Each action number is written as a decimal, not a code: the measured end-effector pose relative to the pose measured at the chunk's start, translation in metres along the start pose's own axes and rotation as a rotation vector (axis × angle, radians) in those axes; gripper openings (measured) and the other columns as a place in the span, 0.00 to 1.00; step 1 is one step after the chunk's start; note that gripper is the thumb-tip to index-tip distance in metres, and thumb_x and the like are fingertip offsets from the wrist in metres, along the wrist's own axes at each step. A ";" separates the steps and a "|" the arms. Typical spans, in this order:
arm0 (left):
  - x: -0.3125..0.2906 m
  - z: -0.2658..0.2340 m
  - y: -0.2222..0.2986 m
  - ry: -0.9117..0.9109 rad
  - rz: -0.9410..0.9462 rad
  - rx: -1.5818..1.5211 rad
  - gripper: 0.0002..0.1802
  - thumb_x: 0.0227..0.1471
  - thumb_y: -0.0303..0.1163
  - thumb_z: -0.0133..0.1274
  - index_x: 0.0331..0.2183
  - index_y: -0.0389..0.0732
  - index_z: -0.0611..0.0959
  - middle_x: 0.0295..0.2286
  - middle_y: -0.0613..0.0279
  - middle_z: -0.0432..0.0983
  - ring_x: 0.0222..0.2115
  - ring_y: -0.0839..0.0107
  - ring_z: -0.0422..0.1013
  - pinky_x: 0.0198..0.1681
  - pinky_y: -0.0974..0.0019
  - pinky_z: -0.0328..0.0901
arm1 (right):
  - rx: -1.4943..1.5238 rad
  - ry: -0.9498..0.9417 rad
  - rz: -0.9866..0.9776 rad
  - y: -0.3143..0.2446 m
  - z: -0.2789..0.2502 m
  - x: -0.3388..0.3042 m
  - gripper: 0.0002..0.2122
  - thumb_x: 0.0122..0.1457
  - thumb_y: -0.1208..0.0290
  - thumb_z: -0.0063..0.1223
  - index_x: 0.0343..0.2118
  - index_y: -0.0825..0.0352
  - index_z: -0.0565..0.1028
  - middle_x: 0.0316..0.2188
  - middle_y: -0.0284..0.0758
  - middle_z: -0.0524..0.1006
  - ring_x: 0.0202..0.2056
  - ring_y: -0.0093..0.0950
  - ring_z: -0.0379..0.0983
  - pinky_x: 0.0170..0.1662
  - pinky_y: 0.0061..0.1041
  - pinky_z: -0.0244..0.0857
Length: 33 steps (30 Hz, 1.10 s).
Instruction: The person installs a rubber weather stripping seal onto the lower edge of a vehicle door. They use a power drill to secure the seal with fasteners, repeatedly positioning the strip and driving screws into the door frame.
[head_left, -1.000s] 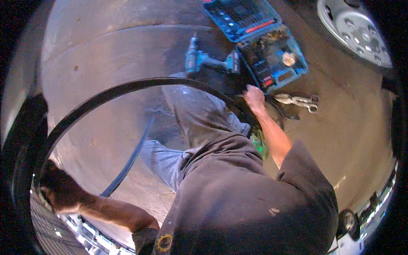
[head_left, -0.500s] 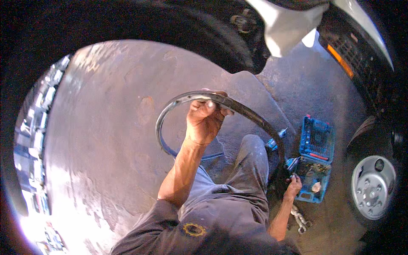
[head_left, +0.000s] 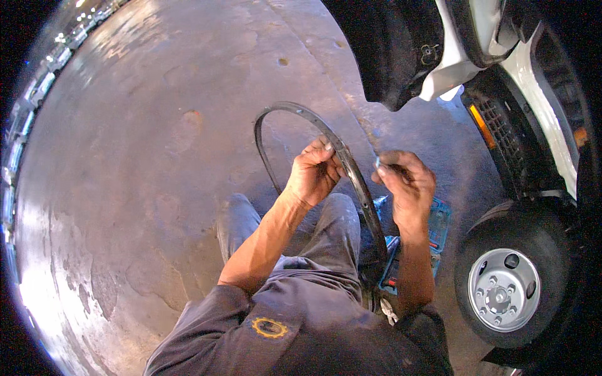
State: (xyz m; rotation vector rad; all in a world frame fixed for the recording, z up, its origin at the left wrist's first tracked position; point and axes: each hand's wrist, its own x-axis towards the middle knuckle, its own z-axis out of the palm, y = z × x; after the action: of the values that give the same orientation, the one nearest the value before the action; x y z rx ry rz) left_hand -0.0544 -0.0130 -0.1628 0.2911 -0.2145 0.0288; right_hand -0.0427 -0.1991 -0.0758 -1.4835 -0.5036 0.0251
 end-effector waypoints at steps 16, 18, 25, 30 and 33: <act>-0.035 0.025 0.040 -0.073 -0.120 0.117 0.08 0.49 0.28 0.52 0.35 0.43 0.76 0.33 0.64 0.69 0.33 0.70 0.65 0.33 0.63 0.61 | -0.956 0.105 0.686 0.303 -0.184 -0.222 0.13 0.47 0.66 0.53 0.34 0.67 0.77 0.34 0.47 0.78 0.38 0.47 0.75 0.44 0.42 0.69; -0.031 0.029 0.063 -0.128 -0.281 0.043 0.03 0.55 0.31 0.47 0.33 0.44 0.75 0.27 0.68 0.67 0.27 0.72 0.62 0.31 0.64 0.58 | -1.081 0.113 0.772 0.311 -0.174 -0.265 0.12 0.47 0.68 0.51 0.35 0.65 0.77 0.34 0.46 0.78 0.41 0.44 0.75 0.45 0.42 0.69; -0.032 0.077 0.054 -0.061 -0.226 -0.034 0.09 0.53 0.27 0.49 0.22 0.48 0.75 0.22 0.73 0.69 0.21 0.77 0.65 0.30 0.68 0.58 | -1.139 0.148 0.943 0.336 -0.156 -0.335 0.12 0.50 0.70 0.46 0.36 0.64 0.78 0.33 0.47 0.77 0.35 0.47 0.76 0.39 0.43 0.70; -0.003 0.067 0.049 -0.008 -0.308 0.037 0.11 0.53 0.29 0.51 0.20 0.47 0.72 0.20 0.70 0.69 0.19 0.72 0.64 0.33 0.66 0.61 | -0.996 -0.007 0.919 0.322 -0.093 -0.400 0.09 0.48 0.67 0.49 0.26 0.65 0.77 0.29 0.45 0.77 0.33 0.43 0.76 0.35 0.42 0.71; -0.009 0.075 0.046 0.078 -0.214 0.084 0.12 0.53 0.30 0.51 0.20 0.47 0.71 0.18 0.68 0.69 0.17 0.69 0.63 0.34 0.64 0.62 | -0.821 0.191 0.849 0.319 -0.091 -0.405 0.10 0.47 0.65 0.50 0.26 0.67 0.76 0.29 0.47 0.77 0.34 0.47 0.75 0.38 0.46 0.69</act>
State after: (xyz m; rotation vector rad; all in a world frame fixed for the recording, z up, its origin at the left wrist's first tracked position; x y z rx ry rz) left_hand -0.0811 0.0091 -0.0814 0.3943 -0.1037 -0.1631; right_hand -0.2832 -0.3803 -0.5037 -2.3849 0.3612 0.3756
